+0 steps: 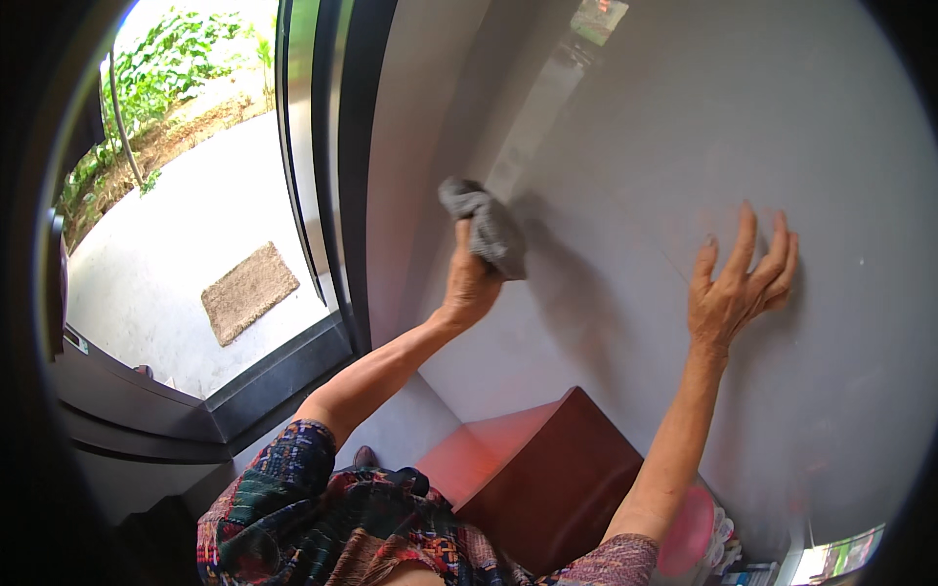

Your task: The person wipes a white wall and a dark door frame with a grey cloth. They move items on a nearby table, including a pink bowl and a digital scale, to reach the wall surface. The person continues wiping the wall and the door frame, moving along the wall and down the stairs.

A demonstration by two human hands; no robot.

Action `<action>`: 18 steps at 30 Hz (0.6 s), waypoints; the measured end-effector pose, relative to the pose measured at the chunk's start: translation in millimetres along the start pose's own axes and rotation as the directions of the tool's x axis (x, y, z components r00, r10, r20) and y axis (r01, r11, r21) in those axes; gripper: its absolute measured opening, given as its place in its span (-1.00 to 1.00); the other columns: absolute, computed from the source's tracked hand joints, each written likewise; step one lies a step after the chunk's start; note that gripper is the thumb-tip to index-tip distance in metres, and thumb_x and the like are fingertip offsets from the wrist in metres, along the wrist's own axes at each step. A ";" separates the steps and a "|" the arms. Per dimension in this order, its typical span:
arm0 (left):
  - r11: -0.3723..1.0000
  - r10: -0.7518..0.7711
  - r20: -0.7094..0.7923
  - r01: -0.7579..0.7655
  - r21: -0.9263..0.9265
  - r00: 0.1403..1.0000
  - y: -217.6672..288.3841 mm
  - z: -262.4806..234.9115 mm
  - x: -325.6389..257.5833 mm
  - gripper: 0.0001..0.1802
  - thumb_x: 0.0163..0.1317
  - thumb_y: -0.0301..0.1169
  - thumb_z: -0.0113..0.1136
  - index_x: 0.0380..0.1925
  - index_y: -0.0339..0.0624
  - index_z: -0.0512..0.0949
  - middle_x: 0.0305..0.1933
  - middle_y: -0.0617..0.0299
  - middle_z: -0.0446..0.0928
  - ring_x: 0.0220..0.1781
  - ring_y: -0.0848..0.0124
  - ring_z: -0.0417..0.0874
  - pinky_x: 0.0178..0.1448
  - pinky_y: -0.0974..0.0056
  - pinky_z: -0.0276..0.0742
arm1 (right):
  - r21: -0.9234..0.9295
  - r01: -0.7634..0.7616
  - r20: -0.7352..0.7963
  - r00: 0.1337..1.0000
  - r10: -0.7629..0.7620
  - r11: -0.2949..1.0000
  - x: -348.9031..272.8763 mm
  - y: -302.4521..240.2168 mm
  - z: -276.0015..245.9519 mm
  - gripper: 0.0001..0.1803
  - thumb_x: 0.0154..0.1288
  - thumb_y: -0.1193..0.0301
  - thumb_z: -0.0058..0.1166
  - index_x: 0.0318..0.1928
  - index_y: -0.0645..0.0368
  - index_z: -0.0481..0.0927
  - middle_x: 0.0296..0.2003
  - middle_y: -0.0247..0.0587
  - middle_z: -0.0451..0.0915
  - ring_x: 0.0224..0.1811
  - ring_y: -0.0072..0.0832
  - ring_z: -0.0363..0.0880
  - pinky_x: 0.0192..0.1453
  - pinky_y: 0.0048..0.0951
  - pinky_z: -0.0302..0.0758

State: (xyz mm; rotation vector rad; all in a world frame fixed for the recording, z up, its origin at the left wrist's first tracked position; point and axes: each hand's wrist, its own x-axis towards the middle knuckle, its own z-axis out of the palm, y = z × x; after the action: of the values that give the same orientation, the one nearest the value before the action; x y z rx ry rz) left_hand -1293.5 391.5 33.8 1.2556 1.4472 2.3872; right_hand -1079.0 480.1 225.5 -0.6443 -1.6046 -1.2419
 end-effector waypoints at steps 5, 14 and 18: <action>0.914 0.246 0.188 -0.292 0.281 0.951 -3.5 60.5 31.6 -0.24 0.27 -0.36 0.02 0.40 -0.24 -0.07 0.42 -0.28 -0.05 0.49 -0.16 -0.14 0.45 -0.12 -0.12 | -0.218 -0.023 -0.088 0.996 0.004 0.976 -1.0 -1.5 32.7 -0.52 0.42 -0.07 -0.34 0.21 -0.33 0.46 0.32 -0.19 0.26 0.29 -0.27 0.24 0.20 -0.23 0.11; 0.718 0.436 0.042 -0.375 0.586 0.899 -6.4 57.9 165.6 -0.19 0.35 0.15 -0.26 0.39 -0.22 0.03 0.46 -0.28 -0.17 0.48 -0.26 -0.25 0.41 -0.31 -0.26 | -0.235 -0.005 -0.114 0.993 -0.023 0.972 -5.3 -0.2 41.6 -0.49 0.47 -0.06 -0.44 0.17 -0.25 0.50 0.29 -0.18 0.32 0.26 -0.32 0.30 0.20 -0.26 0.16; 0.753 0.518 -0.050 -0.428 0.500 0.854 -17.8 26.9 214.2 -0.28 0.34 -0.02 -0.11 0.37 -0.20 0.08 0.43 -0.32 -0.11 0.43 -0.34 -0.13 0.41 -0.27 -0.18 | -0.256 0.007 -0.124 0.991 -0.041 0.967 -5.1 0.8 43.3 -0.49 0.45 -0.07 -0.41 0.13 -0.22 0.53 0.27 -0.20 0.34 0.26 -0.34 0.32 0.17 -0.31 0.18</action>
State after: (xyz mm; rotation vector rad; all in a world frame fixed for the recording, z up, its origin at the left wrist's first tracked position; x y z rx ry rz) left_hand -1422.6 516.6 154.6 1.7320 2.0873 2.6027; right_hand -1092.3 521.3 220.7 -0.6909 -1.3615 -1.4932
